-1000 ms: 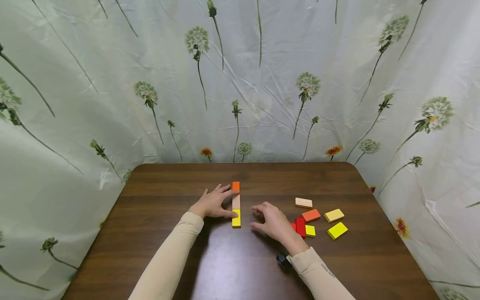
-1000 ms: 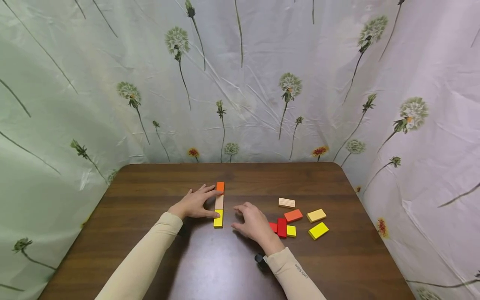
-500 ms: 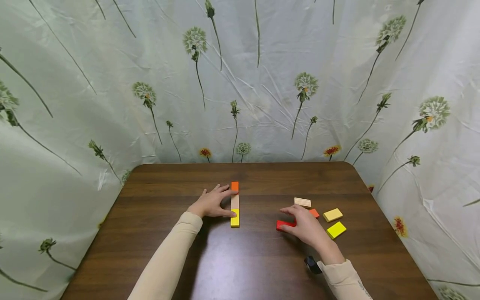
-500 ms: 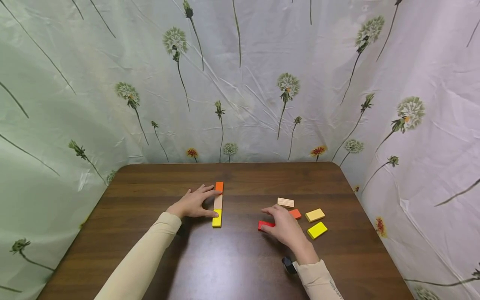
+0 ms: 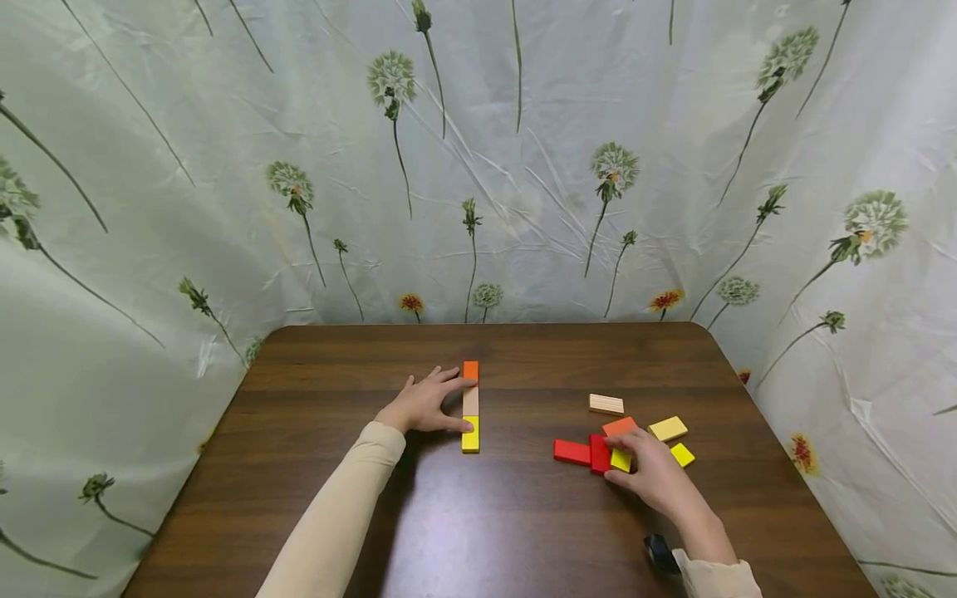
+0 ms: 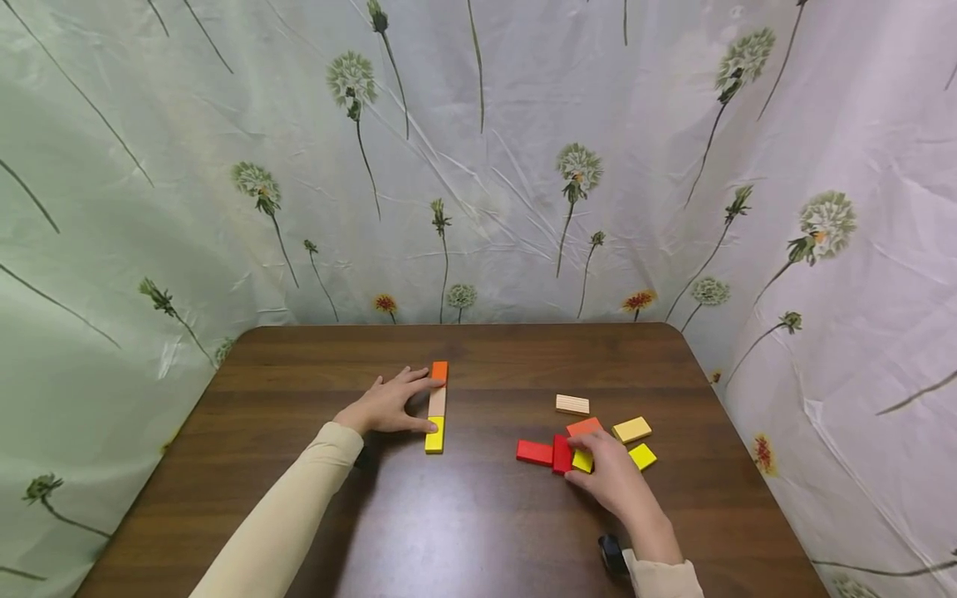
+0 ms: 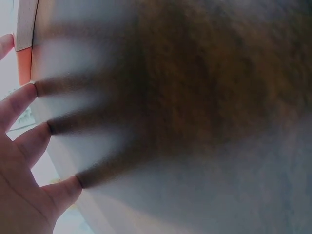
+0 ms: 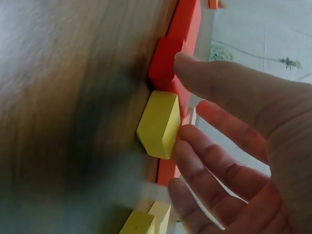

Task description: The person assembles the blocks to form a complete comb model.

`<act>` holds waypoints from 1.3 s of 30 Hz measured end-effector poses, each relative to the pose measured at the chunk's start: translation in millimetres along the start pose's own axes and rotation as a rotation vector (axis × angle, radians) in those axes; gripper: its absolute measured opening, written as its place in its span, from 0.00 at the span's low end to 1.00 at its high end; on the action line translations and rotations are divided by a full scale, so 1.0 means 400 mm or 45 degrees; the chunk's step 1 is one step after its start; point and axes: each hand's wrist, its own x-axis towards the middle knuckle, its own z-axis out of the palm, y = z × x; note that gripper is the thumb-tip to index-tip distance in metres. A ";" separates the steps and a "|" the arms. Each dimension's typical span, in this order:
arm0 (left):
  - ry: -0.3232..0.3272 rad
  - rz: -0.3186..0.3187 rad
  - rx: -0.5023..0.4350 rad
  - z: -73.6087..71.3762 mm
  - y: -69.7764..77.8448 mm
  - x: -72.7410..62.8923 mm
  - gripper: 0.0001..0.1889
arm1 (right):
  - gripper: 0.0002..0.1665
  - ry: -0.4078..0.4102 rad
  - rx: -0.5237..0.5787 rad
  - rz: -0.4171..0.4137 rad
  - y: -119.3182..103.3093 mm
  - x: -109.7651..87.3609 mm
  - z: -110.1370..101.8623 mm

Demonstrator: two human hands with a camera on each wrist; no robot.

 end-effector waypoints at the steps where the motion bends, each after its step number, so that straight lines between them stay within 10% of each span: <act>1: 0.001 -0.002 -0.002 0.001 0.000 0.000 0.46 | 0.28 0.003 0.001 0.003 0.004 -0.003 0.000; 14: 0.014 -0.024 -0.004 0.000 0.000 0.002 0.45 | 0.30 -0.083 0.005 0.210 0.032 -0.007 -0.010; 39: 0.008 -0.017 0.002 0.002 -0.005 0.005 0.45 | 0.29 -0.059 0.015 0.243 0.037 -0.036 0.007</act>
